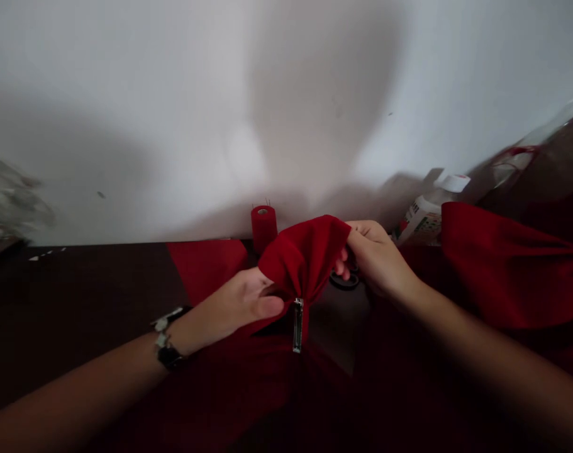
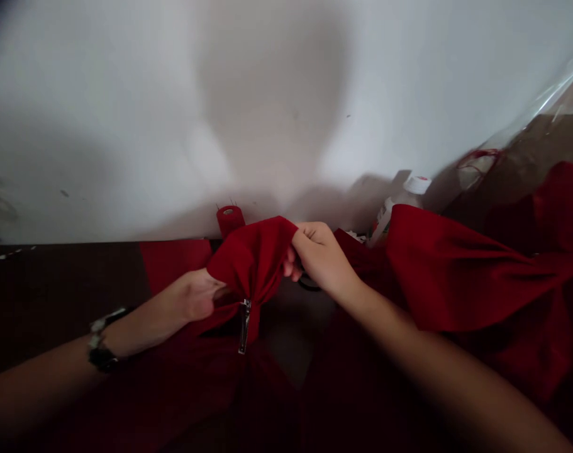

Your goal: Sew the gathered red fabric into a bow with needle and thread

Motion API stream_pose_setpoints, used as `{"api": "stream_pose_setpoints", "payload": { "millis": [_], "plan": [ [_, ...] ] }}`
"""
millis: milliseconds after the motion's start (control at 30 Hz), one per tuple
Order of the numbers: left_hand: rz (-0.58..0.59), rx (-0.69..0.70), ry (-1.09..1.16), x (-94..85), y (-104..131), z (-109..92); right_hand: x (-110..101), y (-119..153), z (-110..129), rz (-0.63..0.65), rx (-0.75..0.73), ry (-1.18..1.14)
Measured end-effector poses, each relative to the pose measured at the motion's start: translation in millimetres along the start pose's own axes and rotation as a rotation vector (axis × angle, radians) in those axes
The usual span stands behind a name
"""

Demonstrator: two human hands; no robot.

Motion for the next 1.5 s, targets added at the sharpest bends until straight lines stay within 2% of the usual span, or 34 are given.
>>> {"api": "stream_pose_setpoints", "payload": {
  "millis": [67, 100, 233, 333, 433, 500, 567, 633, 767, 1033, 1267, 1400, 1500],
  "plan": [
    [-0.052, -0.057, -0.202, 1.4, 0, 4, 3, 2, -1, 0.036, 0.068, -0.039],
    [-0.119, -0.062, -0.279, 0.4, 1, 6, 3, 2, -1, 0.050, 0.082, -0.047],
    [-0.437, 0.059, -0.539, -8.7, 6, 5, 5, 5, 3, 0.113, 0.020, -0.035],
    [-0.567, 0.172, -0.645, -13.0, 9, 0, 7, 7, 5, 0.149, -0.180, 0.114],
    [-0.641, 0.187, -0.639, -12.6, 10, -1, 11, 12, 2, 0.165, -0.561, 0.360],
    [-0.686, 0.171, -0.633, -10.3, 11, -1, 14, 16, -2, 0.231, -0.749, 0.468],
    [-0.728, 0.158, -0.628, -7.3, 12, -1, 17, 19, -8, 0.322, -0.786, 0.499],
    [-0.756, 0.170, -0.604, -4.0, 14, -2, 19, 22, -13, 0.369, -0.729, 0.489],
    [-0.729, 0.179, -0.496, 1.5, 16, -7, 24, 26, -20, 0.377, -0.640, 0.504],
    [-0.602, 0.182, -0.187, 2.5, 15, -4, 27, 29, -29, 0.361, -0.754, 0.627],
    [-0.546, 0.185, 0.003, 2.9, 17, -1, 32, 30, -25, 0.484, -0.520, 0.521],
    [-0.528, 0.163, 0.108, 4.1, 16, -4, 32, 31, -22, 0.555, -0.501, 0.522],
    [-0.557, 0.151, 0.134, 4.0, 15, -5, 31, 31, -20, 0.593, -0.532, 0.489]
  ]
}}
Point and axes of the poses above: each hand's wrist, its own y-axis away from the middle knuckle, its own x-axis out of the palm, z = x × y, the point moved 1 cm from there along -y, towards the middle knuckle, and after that the axes turned 6 degrees about -x, right-handed, at the moved point
